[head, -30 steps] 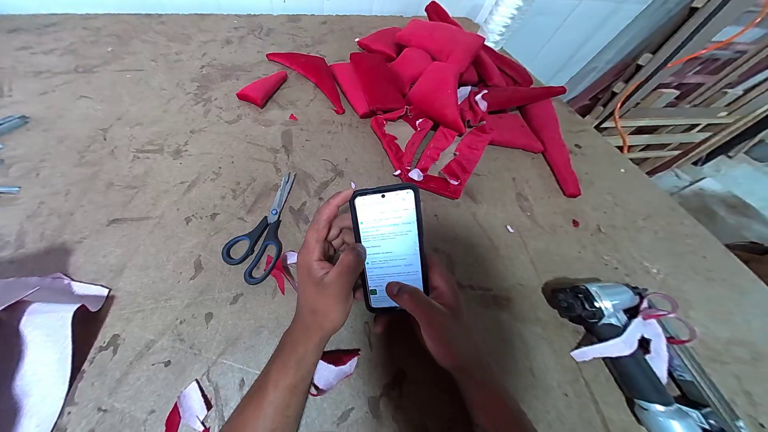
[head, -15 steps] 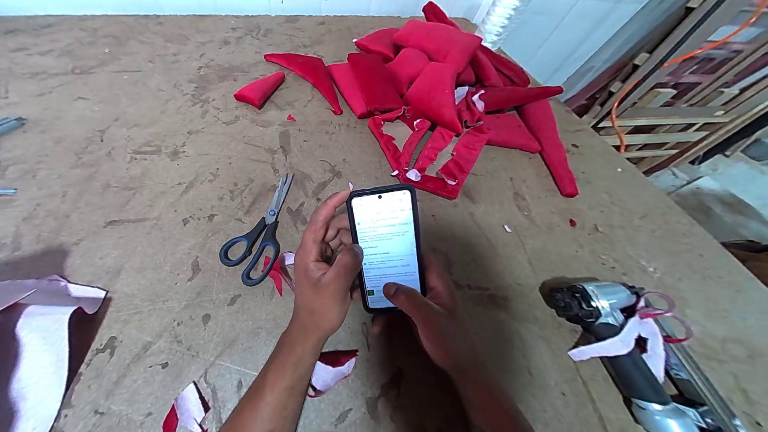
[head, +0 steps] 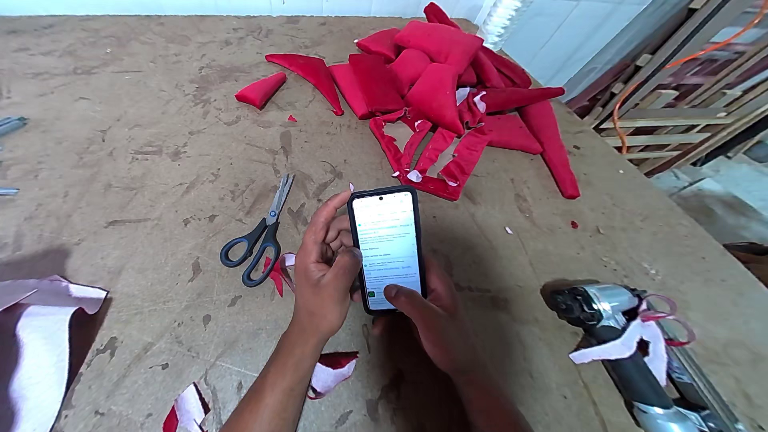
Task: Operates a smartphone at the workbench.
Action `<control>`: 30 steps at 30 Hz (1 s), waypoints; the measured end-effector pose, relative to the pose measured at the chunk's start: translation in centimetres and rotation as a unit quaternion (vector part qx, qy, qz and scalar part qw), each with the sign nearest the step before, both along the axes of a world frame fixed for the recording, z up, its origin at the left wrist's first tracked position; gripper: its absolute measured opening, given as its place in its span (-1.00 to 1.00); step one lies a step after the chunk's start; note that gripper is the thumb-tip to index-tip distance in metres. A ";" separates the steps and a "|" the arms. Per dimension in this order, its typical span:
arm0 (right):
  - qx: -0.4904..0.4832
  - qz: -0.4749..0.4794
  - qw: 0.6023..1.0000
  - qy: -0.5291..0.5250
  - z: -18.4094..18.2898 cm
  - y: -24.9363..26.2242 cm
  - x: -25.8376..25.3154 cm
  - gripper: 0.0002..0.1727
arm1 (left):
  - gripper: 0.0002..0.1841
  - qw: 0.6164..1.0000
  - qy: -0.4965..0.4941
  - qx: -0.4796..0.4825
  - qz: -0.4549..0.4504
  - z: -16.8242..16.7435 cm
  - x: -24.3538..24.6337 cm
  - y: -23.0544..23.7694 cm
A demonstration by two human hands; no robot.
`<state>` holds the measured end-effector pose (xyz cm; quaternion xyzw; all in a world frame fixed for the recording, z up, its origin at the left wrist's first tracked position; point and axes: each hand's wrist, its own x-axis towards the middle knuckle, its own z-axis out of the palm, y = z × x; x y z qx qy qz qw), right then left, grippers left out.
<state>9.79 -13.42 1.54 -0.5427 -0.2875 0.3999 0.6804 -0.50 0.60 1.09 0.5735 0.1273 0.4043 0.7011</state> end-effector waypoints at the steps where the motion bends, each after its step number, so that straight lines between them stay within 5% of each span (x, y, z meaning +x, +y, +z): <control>1: -0.001 0.001 1.000 0.001 0.0 0.0 0.0 -0.47 | -0.30 1.000 0.000 -0.001 0.000 0.0 0.0 0.0; 30: 0.001 -0.004 1.000 0.008 -0.3 -0.1 0.0 -0.52 | -0.28 1.000 -0.006 -0.009 -0.014 0.0 0.0 0.0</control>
